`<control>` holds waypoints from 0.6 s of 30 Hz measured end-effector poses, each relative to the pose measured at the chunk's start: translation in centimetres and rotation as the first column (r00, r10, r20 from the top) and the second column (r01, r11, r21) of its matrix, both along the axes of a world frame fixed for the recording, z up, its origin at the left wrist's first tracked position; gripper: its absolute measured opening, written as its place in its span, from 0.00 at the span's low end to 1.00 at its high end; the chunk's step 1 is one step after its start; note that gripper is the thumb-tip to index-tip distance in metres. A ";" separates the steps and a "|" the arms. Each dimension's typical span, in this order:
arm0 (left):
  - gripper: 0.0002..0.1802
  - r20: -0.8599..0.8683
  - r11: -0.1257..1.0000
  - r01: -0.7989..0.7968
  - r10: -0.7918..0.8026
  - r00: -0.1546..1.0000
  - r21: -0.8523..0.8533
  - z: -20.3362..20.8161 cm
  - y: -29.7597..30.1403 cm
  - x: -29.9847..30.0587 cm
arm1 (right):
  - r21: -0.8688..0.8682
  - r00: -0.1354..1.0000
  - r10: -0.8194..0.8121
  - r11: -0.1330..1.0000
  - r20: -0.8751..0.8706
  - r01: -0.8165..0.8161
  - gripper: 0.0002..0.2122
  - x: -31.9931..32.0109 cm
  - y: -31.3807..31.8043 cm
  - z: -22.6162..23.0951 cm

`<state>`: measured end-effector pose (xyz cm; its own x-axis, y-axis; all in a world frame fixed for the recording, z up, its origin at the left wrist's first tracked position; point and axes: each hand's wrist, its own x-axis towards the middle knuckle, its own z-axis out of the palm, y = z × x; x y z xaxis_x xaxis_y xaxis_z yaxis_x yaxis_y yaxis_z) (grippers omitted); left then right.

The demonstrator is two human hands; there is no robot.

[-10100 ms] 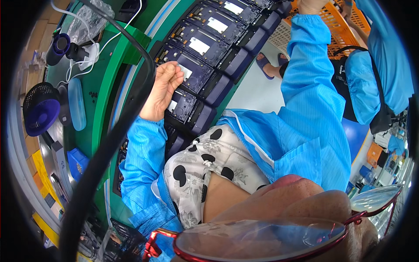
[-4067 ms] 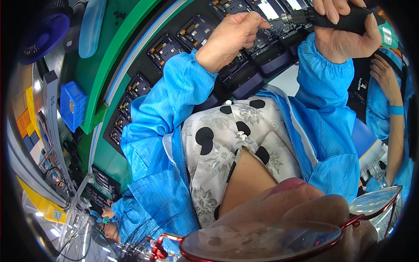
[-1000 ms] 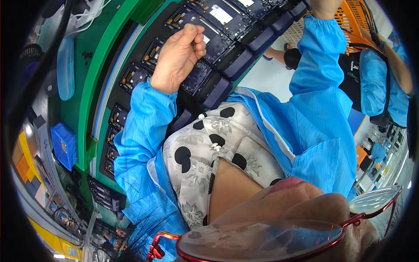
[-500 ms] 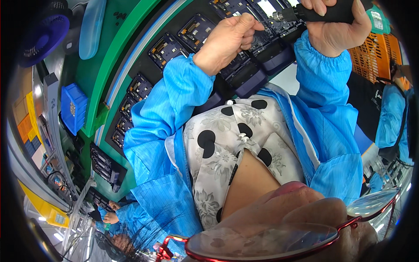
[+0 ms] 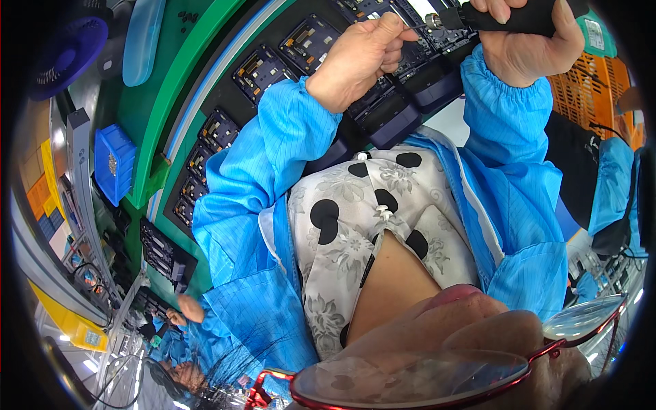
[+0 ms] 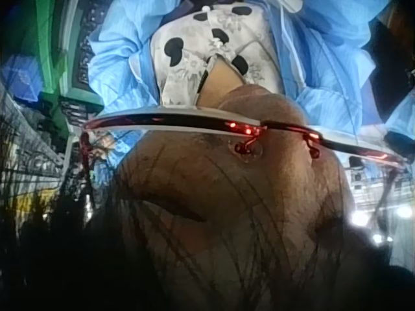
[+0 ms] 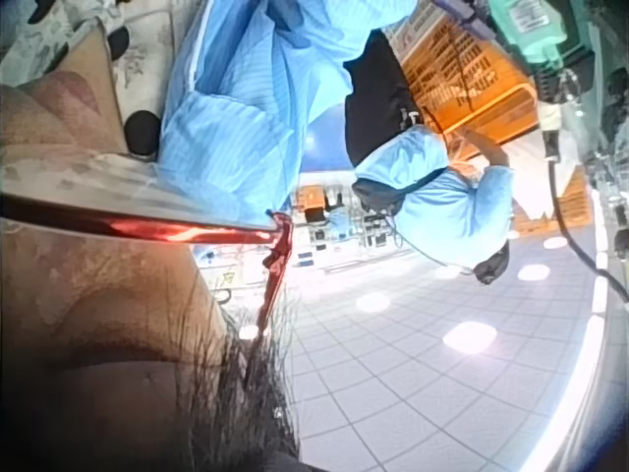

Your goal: Assembling internal components of electronic devices on a production line using an electric screwdriver.

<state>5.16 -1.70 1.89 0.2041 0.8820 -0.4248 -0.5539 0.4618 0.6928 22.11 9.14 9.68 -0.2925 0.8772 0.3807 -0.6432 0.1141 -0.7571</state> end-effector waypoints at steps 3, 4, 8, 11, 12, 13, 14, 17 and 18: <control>0.26 -0.009 1.000 -0.004 0.004 1.000 -0.005 0.1 0.0 0.1 | 0.018 1.000 0.015 1.000 -0.006 -0.015 0.17 0.1 -0.1 -0.1; 0.26 -0.018 1.000 -0.010 0.010 1.000 -0.006 0.2 -0.1 0.2 | 0.040 1.000 0.028 0.999 -0.011 -0.027 0.17 0.1 -0.1 -0.2; 0.26 -0.045 0.999 -0.022 0.021 0.999 -0.023 0.4 -0.2 0.4 | 0.024 0.998 0.042 0.999 0.046 -0.043 0.16 0.5 0.2 -0.5; 0.26 -0.027 0.999 -0.043 0.043 0.999 -0.024 0.4 -0.2 0.7 | 0.114 1.000 0.004 0.993 -0.009 -0.003 0.16 0.5 0.6 -2.2; 0.25 -0.068 0.998 -0.057 0.059 0.996 0.029 0.3 -0.2 0.6 | 0.120 1.000 -0.005 0.993 -0.018 0.007 0.16 0.4 0.6 -2.3; 0.25 -0.107 0.994 -0.067 0.076 0.991 0.083 0.2 -0.3 0.7 | 0.126 1.000 -0.015 0.992 -0.026 0.018 0.16 0.3 0.6 -2.4; 0.25 -0.106 0.994 -0.066 0.075 0.992 0.082 0.1 -0.3 0.8 | 0.126 1.000 -0.016 0.992 -0.024 0.019 0.16 0.3 0.5 -2.5; 0.25 -0.174 0.991 -0.102 0.115 0.978 0.081 0.1 -0.3 1.2 | 0.122 0.999 -0.045 0.991 -0.024 0.048 0.16 0.5 -0.1 -1.8; 0.24 -0.169 0.993 -0.091 0.103 0.980 0.078 0.1 -0.3 1.1 | 0.074 0.999 -0.042 0.996 -0.002 0.042 0.16 0.5 -0.6 -0.7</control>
<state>6.27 -1.95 2.01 0.0455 0.9226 -0.3830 -0.4631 0.3592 0.8103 22.59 8.50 9.02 -0.2562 0.8582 0.4447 -0.6370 0.1962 -0.7455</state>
